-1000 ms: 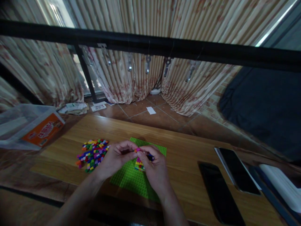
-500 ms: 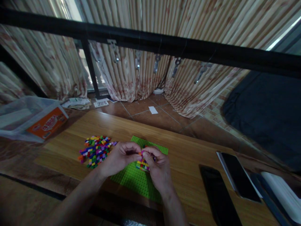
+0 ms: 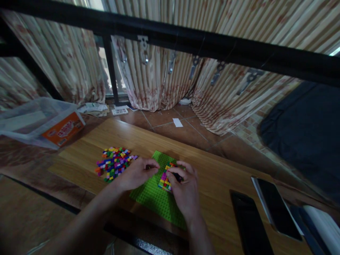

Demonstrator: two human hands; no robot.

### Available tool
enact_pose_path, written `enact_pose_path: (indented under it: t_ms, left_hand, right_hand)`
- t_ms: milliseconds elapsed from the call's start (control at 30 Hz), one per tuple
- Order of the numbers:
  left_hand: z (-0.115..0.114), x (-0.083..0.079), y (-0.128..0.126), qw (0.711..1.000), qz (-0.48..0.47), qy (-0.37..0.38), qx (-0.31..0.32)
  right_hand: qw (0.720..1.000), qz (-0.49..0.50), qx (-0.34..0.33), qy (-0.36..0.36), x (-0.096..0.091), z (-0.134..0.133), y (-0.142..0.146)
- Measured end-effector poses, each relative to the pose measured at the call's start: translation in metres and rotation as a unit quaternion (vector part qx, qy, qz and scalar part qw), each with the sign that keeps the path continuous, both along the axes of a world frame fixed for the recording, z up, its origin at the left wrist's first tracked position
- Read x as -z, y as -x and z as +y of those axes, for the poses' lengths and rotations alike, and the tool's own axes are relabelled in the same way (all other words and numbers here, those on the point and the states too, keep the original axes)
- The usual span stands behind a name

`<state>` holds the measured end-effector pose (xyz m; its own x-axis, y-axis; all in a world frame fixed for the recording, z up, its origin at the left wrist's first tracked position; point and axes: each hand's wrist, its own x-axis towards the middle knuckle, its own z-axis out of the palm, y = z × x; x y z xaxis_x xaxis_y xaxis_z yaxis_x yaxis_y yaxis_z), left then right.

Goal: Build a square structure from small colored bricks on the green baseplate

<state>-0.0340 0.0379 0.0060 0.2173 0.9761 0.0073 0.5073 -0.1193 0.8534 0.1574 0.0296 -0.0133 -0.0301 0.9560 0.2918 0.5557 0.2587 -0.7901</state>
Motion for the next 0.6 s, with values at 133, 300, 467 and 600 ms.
enact_pose_path:
  t_ms: [133,300,467,600]
  left_hand:
    - [-0.003,0.001,-0.003,1.0,-0.003,0.004,0.015]
    - [-0.003,0.002,-0.005,1.0,-0.006,0.01,0.012]
    - [-0.007,-0.003,-0.017,0.998,0.049,0.027,-0.006]
    - [-0.009,-0.005,-0.025,0.995,0.089,0.05,-0.017]
  right_hand:
    - [1.0,-0.023,-0.009,0.017,0.001,-0.003,0.004]
    - [0.999,-0.023,0.006,0.034,0.003,-0.002,0.007]
    - [0.999,-0.008,0.023,0.036,0.006,0.002,0.008]
    - [0.998,0.028,0.019,0.047,0.007,0.004,0.004]
